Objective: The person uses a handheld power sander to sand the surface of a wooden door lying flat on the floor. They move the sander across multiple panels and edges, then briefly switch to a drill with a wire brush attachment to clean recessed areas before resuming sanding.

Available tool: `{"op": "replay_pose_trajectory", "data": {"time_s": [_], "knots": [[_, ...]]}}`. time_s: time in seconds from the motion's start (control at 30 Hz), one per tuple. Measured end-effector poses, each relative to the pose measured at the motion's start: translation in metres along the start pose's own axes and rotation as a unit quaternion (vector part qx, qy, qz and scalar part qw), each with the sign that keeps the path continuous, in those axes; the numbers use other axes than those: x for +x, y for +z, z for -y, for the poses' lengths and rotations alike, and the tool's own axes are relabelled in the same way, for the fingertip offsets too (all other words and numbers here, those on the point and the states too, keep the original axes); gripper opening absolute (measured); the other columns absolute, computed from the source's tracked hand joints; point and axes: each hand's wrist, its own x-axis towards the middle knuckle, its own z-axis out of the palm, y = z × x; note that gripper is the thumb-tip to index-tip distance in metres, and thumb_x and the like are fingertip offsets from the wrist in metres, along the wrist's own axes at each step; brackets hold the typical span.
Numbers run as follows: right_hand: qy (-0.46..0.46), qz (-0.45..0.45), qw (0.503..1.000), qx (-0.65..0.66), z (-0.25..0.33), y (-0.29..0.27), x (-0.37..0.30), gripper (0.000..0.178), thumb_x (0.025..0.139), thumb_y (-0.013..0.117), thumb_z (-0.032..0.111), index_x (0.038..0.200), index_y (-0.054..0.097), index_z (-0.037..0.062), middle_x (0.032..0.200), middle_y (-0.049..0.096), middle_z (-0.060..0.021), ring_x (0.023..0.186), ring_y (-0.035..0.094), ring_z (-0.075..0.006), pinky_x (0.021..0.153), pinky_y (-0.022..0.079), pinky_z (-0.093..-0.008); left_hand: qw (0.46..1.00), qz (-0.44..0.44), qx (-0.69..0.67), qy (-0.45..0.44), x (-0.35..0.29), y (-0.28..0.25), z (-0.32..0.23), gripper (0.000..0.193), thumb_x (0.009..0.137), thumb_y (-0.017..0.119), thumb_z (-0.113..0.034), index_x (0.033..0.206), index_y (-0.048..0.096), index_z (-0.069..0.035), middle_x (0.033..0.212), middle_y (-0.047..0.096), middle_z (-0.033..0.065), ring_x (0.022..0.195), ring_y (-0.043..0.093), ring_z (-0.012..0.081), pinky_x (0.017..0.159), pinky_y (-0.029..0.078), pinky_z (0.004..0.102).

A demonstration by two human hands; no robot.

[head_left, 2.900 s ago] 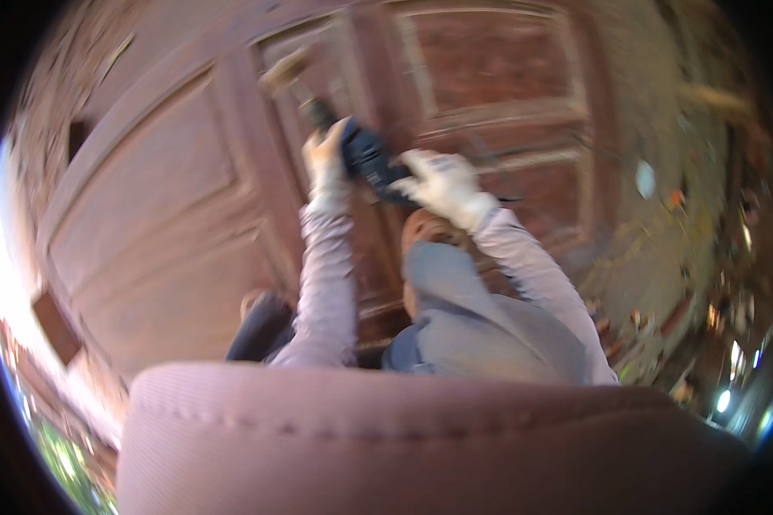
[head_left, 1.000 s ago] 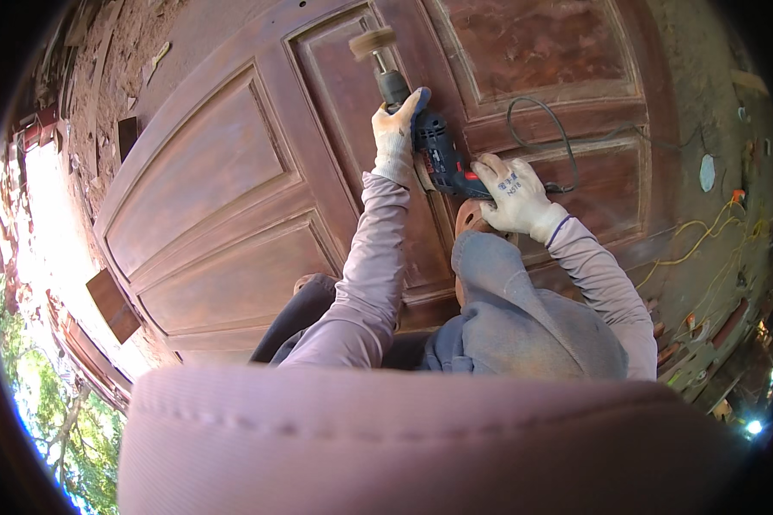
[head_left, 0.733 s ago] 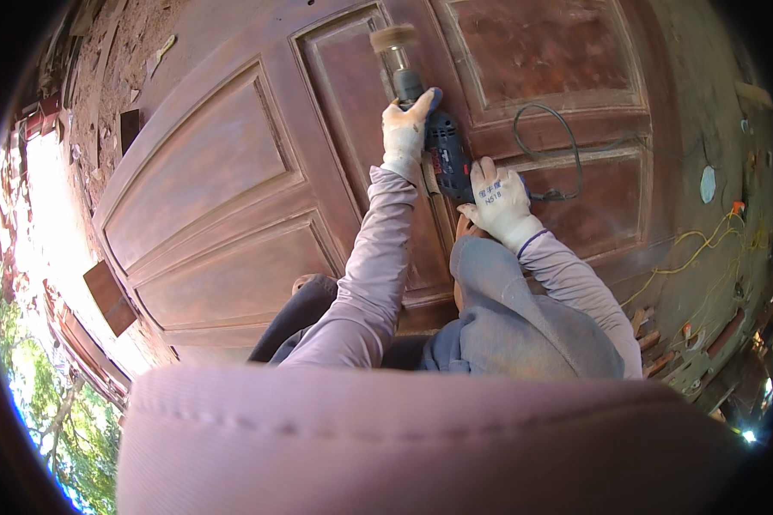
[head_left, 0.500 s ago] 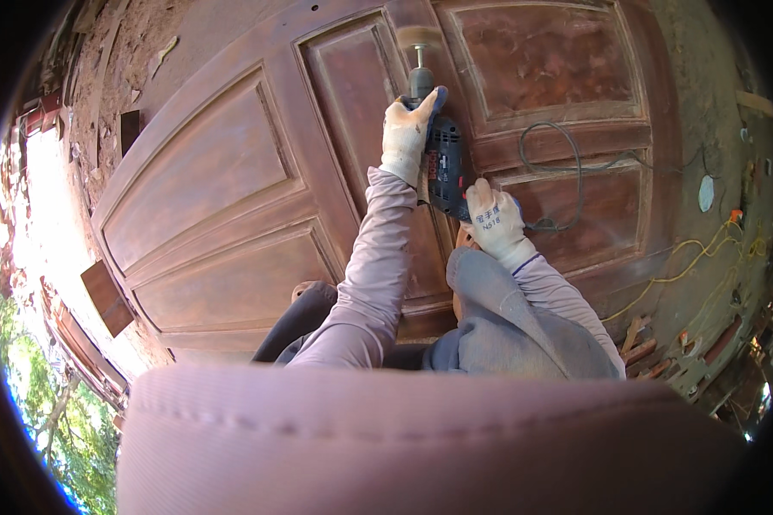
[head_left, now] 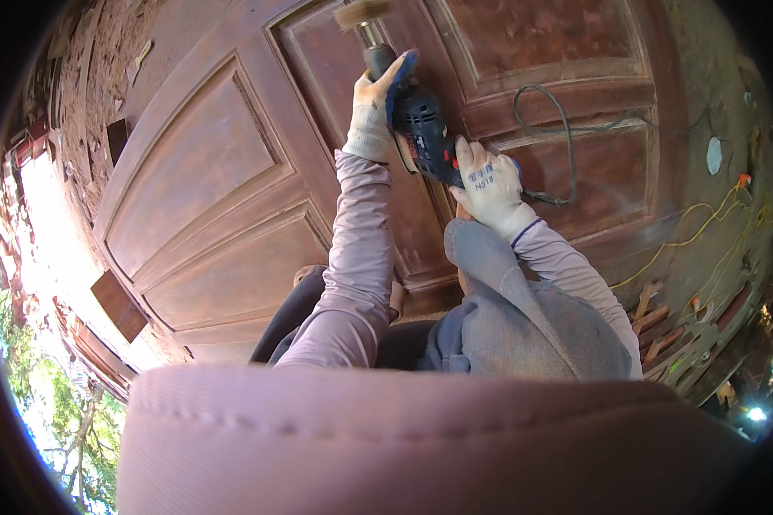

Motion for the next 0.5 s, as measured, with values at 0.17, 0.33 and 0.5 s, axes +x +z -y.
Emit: {"op": "replay_pose_trajectory", "data": {"time_s": [0.17,0.33,0.5], "knots": [[0.115,0.072,0.983,0.122,0.009,-0.009,0.024,0.073,0.067,0.077,0.042,0.12,0.045,0.0027,0.104,0.057,-0.0156,0.095,0.06,-0.0314,0.079,0.046,-0.043,1.0,0.006,0.013,0.01,-0.006,-0.005,-0.001,0.025,0.08,0.076,-0.021,0.088,0.065,0.0,0.074,0.065,0.0047,0.061,0.062,0.0127,0.056,0.05,0.025],[0.093,-0.021,0.973,0.209,-0.004,0.01,0.024,0.068,0.065,0.08,0.04,0.113,0.048,0.0048,0.109,0.057,-0.0167,0.1,0.059,-0.0352,0.082,0.046,-0.0443,0.998,0.016,0.041,0.047,-0.007,-0.006,-0.002,0.023,0.081,0.073,-0.019,0.089,0.064,0.001,0.075,0.065,0.0073,0.065,0.063,0.0161,0.06,0.051,0.0277],[0.084,-0.027,0.971,0.224,-0.008,0.012,0.023,0.065,0.062,0.082,0.036,0.109,0.051,0.0045,0.1,0.059,-0.0143,0.094,0.059,-0.0345,0.078,0.046,-0.0425,0.997,0.007,0.054,0.053,-0.012,-0.004,-0.005,0.022,0.082,0.071,-0.017,0.089,0.063,0.002,0.078,0.066,0.0094,0.069,0.066,0.0187,0.062,0.054,0.0295]]}}
